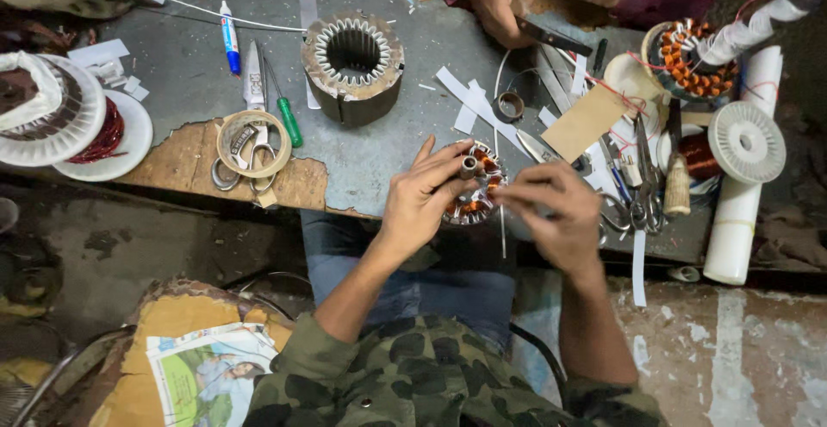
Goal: The person assembles a small cylindrical electrical component by inserting white strips into slots and securing them with tape. They use scissors to cut the strips and repeatedly adjust the component while working at a cluttered workbench.
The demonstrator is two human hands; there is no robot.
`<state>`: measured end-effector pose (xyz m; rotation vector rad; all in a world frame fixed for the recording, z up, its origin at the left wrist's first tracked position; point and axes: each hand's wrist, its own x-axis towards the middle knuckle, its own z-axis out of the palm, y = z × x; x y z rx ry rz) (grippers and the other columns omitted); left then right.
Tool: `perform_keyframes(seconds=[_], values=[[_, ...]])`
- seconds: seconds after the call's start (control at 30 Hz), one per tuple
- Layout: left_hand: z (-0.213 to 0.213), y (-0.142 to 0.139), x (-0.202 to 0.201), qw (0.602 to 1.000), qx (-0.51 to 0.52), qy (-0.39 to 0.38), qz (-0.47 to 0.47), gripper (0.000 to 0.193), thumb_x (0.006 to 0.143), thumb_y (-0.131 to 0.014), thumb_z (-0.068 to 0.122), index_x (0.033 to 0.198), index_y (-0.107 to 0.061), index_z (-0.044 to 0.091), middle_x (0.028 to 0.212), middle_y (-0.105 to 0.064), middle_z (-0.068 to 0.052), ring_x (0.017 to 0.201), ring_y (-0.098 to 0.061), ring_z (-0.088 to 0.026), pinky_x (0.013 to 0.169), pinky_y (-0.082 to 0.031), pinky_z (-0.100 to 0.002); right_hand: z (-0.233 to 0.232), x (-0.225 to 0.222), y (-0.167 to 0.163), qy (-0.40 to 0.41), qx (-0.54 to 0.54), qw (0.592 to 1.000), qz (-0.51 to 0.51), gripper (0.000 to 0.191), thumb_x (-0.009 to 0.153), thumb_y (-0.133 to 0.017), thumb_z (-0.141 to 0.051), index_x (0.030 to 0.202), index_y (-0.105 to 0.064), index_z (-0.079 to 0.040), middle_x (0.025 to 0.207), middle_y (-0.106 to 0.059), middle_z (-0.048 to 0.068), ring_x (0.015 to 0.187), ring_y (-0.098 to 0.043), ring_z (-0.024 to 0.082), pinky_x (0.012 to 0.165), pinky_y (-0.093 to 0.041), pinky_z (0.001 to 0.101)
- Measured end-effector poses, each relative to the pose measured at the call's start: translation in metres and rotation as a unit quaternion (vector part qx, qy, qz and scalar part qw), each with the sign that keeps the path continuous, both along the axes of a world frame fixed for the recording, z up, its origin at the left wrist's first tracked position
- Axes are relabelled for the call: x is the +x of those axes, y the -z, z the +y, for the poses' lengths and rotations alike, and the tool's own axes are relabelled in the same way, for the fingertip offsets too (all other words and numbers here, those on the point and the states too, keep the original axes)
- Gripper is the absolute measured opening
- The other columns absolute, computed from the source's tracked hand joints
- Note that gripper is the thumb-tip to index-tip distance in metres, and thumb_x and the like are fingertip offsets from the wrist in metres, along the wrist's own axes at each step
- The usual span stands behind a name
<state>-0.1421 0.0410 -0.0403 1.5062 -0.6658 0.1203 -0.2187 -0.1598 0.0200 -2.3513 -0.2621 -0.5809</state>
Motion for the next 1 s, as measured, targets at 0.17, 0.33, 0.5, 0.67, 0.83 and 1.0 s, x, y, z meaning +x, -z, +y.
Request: perform_keyframes(seconds=[0.17,0.33,0.5,0.67,0.83,1.0], values=[[0.000,-0.006,0.003,0.997,0.064,0.029,-0.027,0.030,0.095,-0.063,0.006,0.123,-0.069,-0.004,0.135,-0.068,-0.020,0.136,-0.062,-0.032,0.128,-0.024,-0.056,-0.013,0.029,-0.046,-0.015,-0.023,1.000,-0.011,0.017,0.088,-0.085,-0.009,0.104,-0.080,-0.006,0.098,-0.077,0.010,0.090,-0.074,0.020,0.081,-0.057,0.0325],[-0.007,-0.012,0.009,0.991,0.114,0.045,-0.056,0.028,0.096,-0.063,0.008,0.123,-0.069,-0.001,0.139,-0.063,-0.022,0.131,-0.060,-0.037,0.127,-0.024,-0.054,0.000,0.077,-0.080,-0.075,-0.025,0.993,0.091,0.014,0.090,-0.080,-0.013,0.103,-0.080,-0.008,0.092,-0.077,0.010,0.078,-0.074,0.019,0.070,-0.057,0.0310],[-0.014,-0.004,0.018,0.985,0.160,0.059,-0.003,0.021,0.096,-0.063,0.009,0.113,-0.073,0.003,0.123,-0.073,-0.016,0.131,-0.063,-0.036,0.117,-0.046,-0.045,0.024,0.077,-0.089,-0.127,-0.202,0.970,0.043,0.011,0.084,-0.079,-0.017,0.093,-0.081,-0.011,0.088,-0.076,0.010,0.081,-0.072,0.029,0.071,-0.056,0.0398],[-0.016,0.007,0.034,0.982,0.172,0.070,-0.042,0.034,0.095,-0.059,0.005,0.128,-0.068,0.002,0.140,-0.063,-0.016,0.131,-0.060,-0.037,0.130,-0.022,-0.050,0.028,0.039,-0.070,-0.201,-0.203,0.958,-0.028,0.013,0.083,-0.076,-0.016,0.095,-0.077,-0.011,0.100,-0.077,0.009,0.091,-0.073,0.030,0.079,-0.057,0.0414],[-0.016,0.002,0.037,0.986,0.134,0.101,-0.004,0.033,0.098,-0.063,0.014,0.129,-0.067,0.004,0.144,-0.062,-0.017,0.133,-0.060,-0.032,0.129,-0.019,-0.052,-0.013,0.022,-0.041,-0.187,-0.088,0.968,0.143,0.017,0.082,-0.077,-0.019,0.095,-0.078,-0.009,0.092,-0.078,0.007,0.084,-0.075,0.024,0.076,-0.058,0.0360],[-0.013,0.001,0.040,0.979,0.118,0.147,0.075,0.046,0.096,-0.064,0.019,0.140,-0.060,0.007,0.130,-0.074,-0.015,0.134,-0.064,-0.026,0.133,-0.014,-0.051,-0.061,0.047,-0.025,-0.093,-0.057,0.957,0.267,0.019,0.085,-0.078,-0.022,0.099,-0.080,-0.009,0.090,-0.080,0.008,0.078,-0.076,0.019,0.074,-0.057,0.0331]])
